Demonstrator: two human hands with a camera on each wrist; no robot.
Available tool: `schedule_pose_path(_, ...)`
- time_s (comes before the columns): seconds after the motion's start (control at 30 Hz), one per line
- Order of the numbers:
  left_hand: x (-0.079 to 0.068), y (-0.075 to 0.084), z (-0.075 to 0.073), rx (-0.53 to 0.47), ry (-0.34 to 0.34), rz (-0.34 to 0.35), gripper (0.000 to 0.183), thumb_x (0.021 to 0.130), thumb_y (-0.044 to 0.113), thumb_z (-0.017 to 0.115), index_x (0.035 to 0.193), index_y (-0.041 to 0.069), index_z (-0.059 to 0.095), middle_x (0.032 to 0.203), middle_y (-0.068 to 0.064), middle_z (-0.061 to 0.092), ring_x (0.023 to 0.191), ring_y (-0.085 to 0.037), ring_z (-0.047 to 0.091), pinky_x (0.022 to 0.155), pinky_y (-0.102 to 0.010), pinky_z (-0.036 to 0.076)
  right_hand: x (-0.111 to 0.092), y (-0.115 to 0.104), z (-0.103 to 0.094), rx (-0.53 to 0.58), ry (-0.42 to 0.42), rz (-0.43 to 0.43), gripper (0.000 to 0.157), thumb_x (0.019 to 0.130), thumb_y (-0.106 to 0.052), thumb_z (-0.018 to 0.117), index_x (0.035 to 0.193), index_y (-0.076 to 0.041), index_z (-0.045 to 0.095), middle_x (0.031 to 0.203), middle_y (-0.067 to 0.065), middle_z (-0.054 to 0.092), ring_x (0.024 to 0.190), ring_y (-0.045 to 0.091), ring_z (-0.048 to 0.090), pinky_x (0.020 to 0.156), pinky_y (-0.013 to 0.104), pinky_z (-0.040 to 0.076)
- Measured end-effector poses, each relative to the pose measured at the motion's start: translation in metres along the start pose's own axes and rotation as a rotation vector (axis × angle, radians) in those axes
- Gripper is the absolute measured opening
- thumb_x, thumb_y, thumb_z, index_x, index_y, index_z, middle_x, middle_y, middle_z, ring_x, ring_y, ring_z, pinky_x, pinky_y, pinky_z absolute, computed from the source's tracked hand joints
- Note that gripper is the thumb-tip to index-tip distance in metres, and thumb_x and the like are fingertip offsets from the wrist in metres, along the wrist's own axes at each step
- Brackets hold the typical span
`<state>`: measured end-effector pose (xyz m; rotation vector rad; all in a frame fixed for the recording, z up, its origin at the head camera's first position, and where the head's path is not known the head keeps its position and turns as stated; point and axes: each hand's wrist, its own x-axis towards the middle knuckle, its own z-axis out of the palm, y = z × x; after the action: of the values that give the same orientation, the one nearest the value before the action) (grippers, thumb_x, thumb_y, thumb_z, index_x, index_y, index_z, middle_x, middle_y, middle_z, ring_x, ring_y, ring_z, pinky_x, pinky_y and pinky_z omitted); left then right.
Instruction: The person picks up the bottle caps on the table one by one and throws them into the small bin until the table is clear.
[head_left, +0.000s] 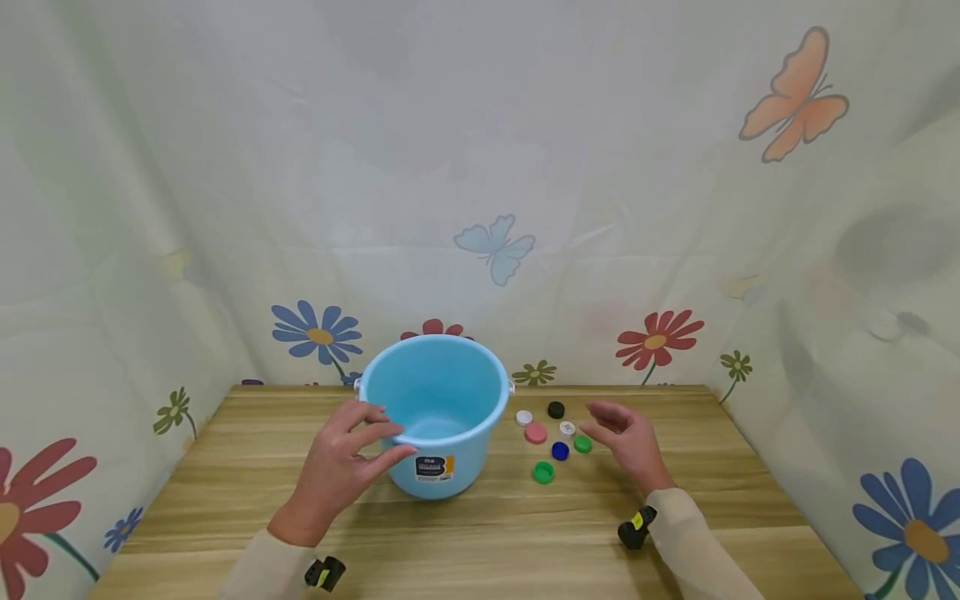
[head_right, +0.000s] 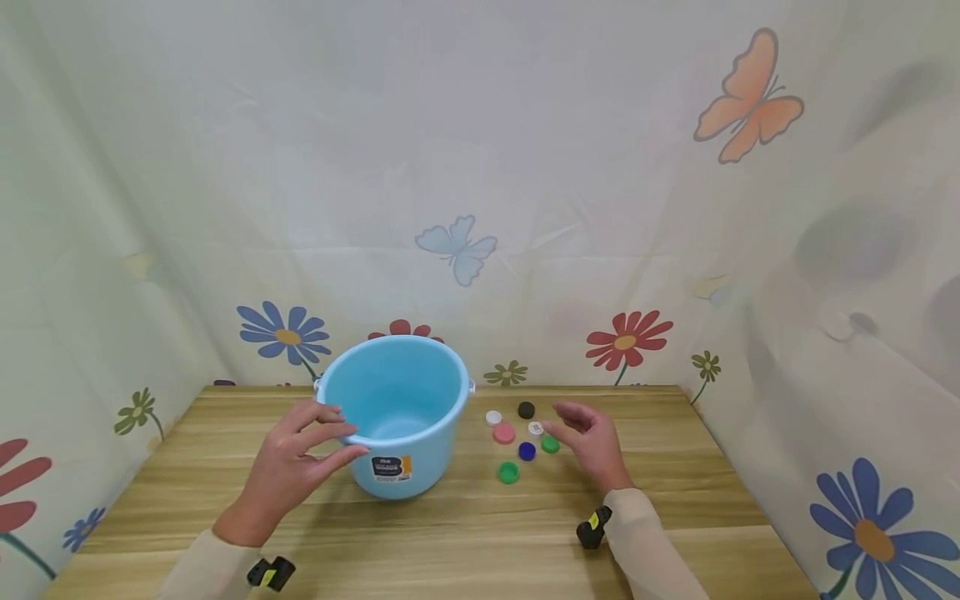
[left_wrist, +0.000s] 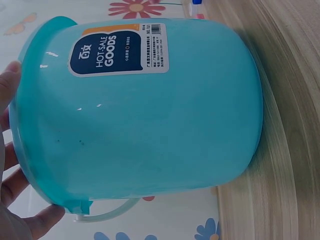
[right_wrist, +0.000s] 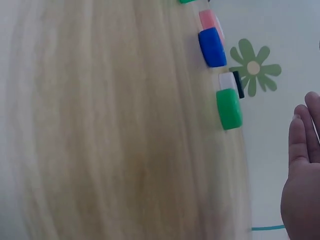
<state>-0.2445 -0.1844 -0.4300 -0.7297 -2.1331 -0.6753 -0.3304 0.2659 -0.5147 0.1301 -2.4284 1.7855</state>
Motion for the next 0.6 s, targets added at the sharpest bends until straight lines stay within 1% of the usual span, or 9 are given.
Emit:
schedule_pose_path(0.07,0.0001,-0.0001,0.0000,-0.002,-0.001,-0.001,0.042,0.077,0.054,0.081,0.092,0.014,0.082,0.097,0.001,0.067,0.101,-0.021,0.064,0.087,-0.055,0.062,0.0001,0.0020,-0.0010,-0.020,-0.003,-0.002,0.052,0.088,-0.032,0.082,0.132,-0.009,0.066,0.139,0.013,0.065,0.132,0.030,0.060,0.106,0.023,0.052)
schedule_pose_path(0.13,-0.0002,-0.0008,0.0002,-0.003,-0.001,-0.002,0.037,0.071,0.043,0.090,0.092,0.014,0.082,0.097,0.001,0.067,0.101,-0.021,0.064,0.087,-0.054,0.062,0.0001,0.0041,-0.0015,-0.043,-0.008,0.001,0.050,0.089,-0.030,0.081,0.132,-0.009,0.066,0.138,0.013,0.065,0.131,0.031,0.061,0.106,0.024,0.052)
schedule_pose_path(0.17,-0.0003,-0.0010,0.0002,-0.005,-0.002,-0.004,0.036,0.069,0.040,0.093,0.093,0.014,0.082,0.097,0.001,0.067,0.101,-0.021,0.064,0.087,-0.055,0.062,0.0000,0.0049,-0.0014,-0.055,-0.011,0.005,0.050,0.089,-0.030,0.081,0.132,-0.009,0.066,0.138,0.012,0.066,0.131,0.031,0.061,0.106,0.024,0.052)
schedule_pose_path(0.2,-0.0005,-0.0013,0.0002,-0.005,-0.002,-0.005,0.036,0.069,0.039,0.093,0.093,0.014,0.082,0.097,0.001,0.067,0.101,-0.021,0.064,0.088,-0.054,0.062,0.0001,0.0060,-0.0015,-0.067,-0.013,0.014,0.050,0.089,-0.030,0.081,0.132,-0.010,0.066,0.137,0.012,0.066,0.131,0.031,0.061,0.106,0.024,0.053)
schedule_pose_path(0.27,-0.0008,-0.0014,0.0003,-0.010,-0.004,-0.010,0.038,0.072,0.046,0.089,0.093,0.015,0.082,0.097,0.001,0.067,0.102,-0.021,0.064,0.088,-0.054,0.062,0.0005,0.0082,-0.0017,-0.081,-0.025,0.026,0.050,0.090,-0.029,0.081,0.132,-0.009,0.065,0.137,0.012,0.066,0.131,0.032,0.061,0.107,0.028,0.053)
schedule_pose_path(0.37,-0.0009,-0.0011,0.0002,-0.011,-0.006,-0.013,0.049,0.081,0.061,0.073,0.093,0.014,0.082,0.098,0.001,0.067,0.102,-0.020,0.064,0.089,-0.054,0.062,0.0010,0.0101,-0.0014,-0.095,-0.039,0.053,0.051,0.089,-0.030,0.081,0.133,-0.010,0.065,0.138,0.013,0.065,0.131,0.032,0.060,0.110,0.038,0.052)
schedule_pose_path(0.43,-0.0008,-0.0011,0.0003,-0.015,-0.002,-0.011,0.055,0.084,0.066,0.065,0.093,0.014,0.082,0.098,0.001,0.068,0.102,-0.021,0.064,0.089,-0.054,0.062,0.0017,0.0107,-0.0010,-0.106,-0.049,0.064,0.052,0.090,-0.031,0.081,0.134,-0.010,0.065,0.139,0.013,0.065,0.131,0.032,0.060,0.112,0.045,0.050)
schedule_pose_path(0.53,-0.0008,-0.0008,-0.0001,-0.018,0.000,-0.009,0.058,0.085,0.067,0.063,0.093,0.014,0.082,0.098,0.000,0.068,0.102,-0.021,0.064,0.089,-0.054,0.062,0.0031,0.0107,-0.0003,-0.115,-0.055,0.081,0.049,0.090,-0.028,0.081,0.133,-0.010,0.065,0.138,0.013,0.065,0.130,0.032,0.061,0.112,0.049,0.050)
schedule_pose_path(0.6,-0.0010,-0.0007,-0.0005,-0.021,-0.001,-0.011,0.055,0.084,0.066,0.065,0.093,0.014,0.082,0.098,0.001,0.068,0.102,-0.021,0.064,0.089,-0.054,0.062,0.0041,0.0109,-0.0003,-0.123,-0.066,0.089,0.047,0.090,-0.025,0.081,0.132,-0.010,0.066,0.137,0.013,0.066,0.129,0.032,0.061,0.112,0.049,0.050)
